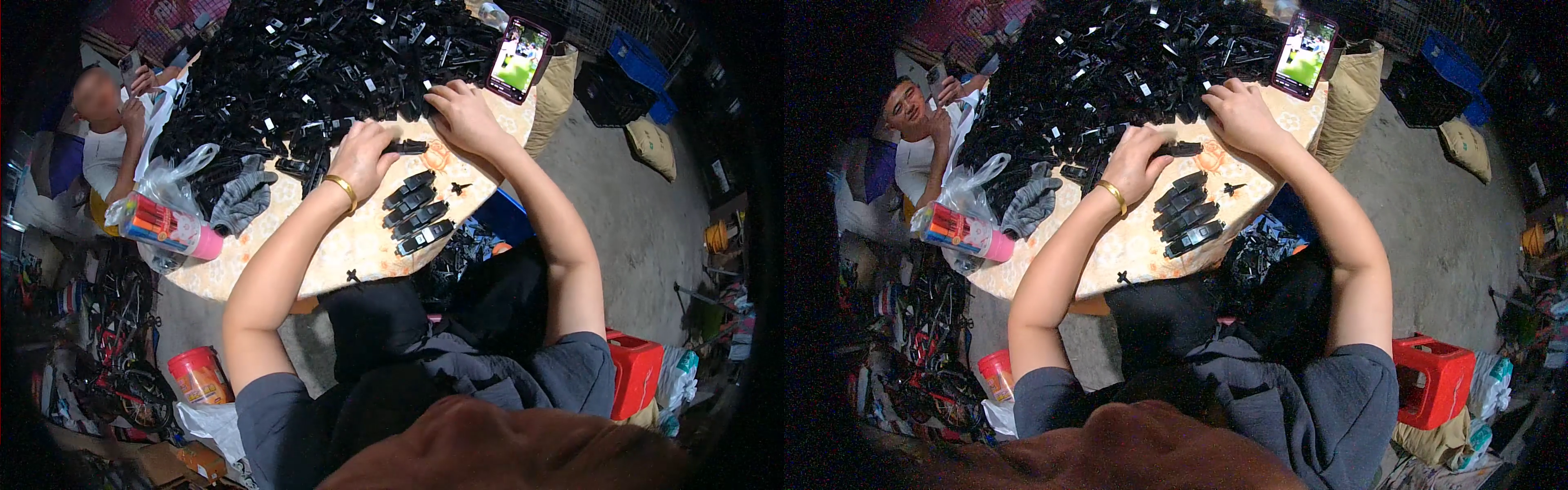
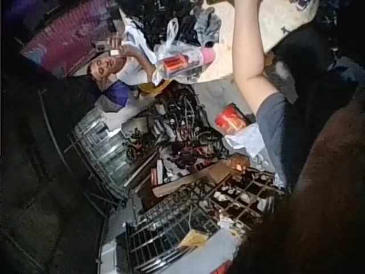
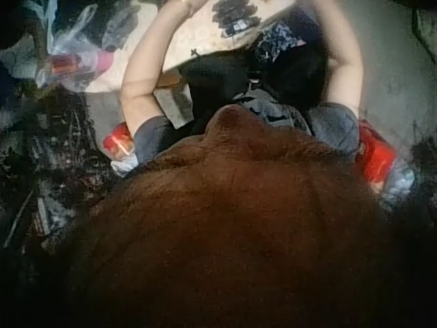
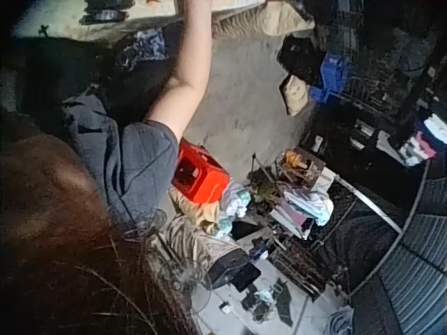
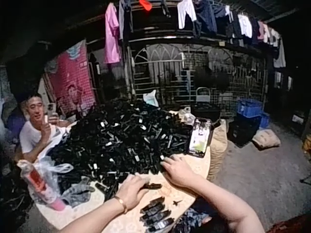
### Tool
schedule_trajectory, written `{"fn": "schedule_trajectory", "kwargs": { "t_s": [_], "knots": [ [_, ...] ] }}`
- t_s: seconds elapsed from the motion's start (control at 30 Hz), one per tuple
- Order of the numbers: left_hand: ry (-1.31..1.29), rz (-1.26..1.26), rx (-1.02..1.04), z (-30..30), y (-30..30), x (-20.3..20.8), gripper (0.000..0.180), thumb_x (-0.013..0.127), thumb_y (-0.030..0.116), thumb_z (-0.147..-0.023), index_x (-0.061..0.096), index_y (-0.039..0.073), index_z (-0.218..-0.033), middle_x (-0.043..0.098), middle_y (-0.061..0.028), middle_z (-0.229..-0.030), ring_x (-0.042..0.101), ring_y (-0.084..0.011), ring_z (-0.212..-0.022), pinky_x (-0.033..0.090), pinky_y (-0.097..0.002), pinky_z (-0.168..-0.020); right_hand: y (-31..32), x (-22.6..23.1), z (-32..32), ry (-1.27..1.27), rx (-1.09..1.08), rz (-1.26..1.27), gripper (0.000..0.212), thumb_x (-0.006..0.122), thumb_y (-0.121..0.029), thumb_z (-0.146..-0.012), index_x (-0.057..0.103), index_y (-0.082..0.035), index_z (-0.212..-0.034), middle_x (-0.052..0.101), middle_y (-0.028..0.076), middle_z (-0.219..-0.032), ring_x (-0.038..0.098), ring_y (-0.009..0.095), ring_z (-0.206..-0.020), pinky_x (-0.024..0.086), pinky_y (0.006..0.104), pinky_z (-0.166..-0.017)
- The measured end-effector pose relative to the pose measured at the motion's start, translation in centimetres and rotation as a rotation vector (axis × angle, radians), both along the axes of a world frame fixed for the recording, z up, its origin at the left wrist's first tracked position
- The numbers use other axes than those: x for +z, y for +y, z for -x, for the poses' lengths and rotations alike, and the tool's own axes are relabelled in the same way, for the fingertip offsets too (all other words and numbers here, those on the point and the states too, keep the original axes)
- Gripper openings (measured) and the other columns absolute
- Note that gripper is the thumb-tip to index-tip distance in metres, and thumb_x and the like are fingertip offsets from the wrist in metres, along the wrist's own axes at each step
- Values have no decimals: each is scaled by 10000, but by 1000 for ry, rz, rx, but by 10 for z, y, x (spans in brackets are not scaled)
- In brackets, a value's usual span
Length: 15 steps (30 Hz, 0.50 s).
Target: The person assembles plastic components by picking pieces from a pile, snapping them together by hand, and stacking the assembled parts on the table.
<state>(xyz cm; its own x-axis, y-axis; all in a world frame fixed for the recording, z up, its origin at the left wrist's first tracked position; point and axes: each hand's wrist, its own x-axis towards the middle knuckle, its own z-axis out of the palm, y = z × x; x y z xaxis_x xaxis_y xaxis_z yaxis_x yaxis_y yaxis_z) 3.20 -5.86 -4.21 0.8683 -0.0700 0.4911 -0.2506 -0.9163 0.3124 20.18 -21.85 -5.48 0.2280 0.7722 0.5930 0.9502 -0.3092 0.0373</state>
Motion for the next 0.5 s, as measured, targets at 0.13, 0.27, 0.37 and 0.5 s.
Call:
{"fn": "schedule_trajectory", "kwargs": {
  "t_s": [0.13, 0.27, 0.37, 0.5],
  "knots": [
    [131, 16, 17, 13, -8, 8, 236, 628, 136, -769, 619, 51, -989, 555, -122, -880, 510, -302, -890, 426, -374, -791, -1, 14, 21, 87, 10, 26, 271, 656, -212, -731, 646, -33, -934, 599, 88, -1003, 517, 255, -978, 412, 385, -814],
    [172, 36, -6, 23, -18, 13, 208, 636, 145, -762, 635, 61, -952, 553, -117, -840, 516, -301, -869, 427, -370, -775, -1, 13, 27, 122, 48, -4, 224, 668, -235, -721, 649, -33, -816, 618, 95, -859, 553, 268, -872, 439, 371, -741],
    [145, 30, 7, 26, -15, 11, 219, 648, 153, -754, 633, 56, -951, 558, -118, -848, 517, -299, -866, 426, -368, -773, 3, 17, 40, 272, 20, 1, 149, 627, -160, -744, 622, -24, -806, 607, 146, -791, 580, 324, -756, 470, 401, -671],
    [115, 82, 76, 24, -11, 6, 242, 682, 190, -731, 624, 31, -904, 564, -120, -831, 524, -297, -847, 428, -366, -766, 0, 14, 39, 356, 186, -38, 141, 595, -68, -780, 623, -15, -907, 619, 126, -782, 609, 283, -727, 489, 376, -670]
  ]
}}
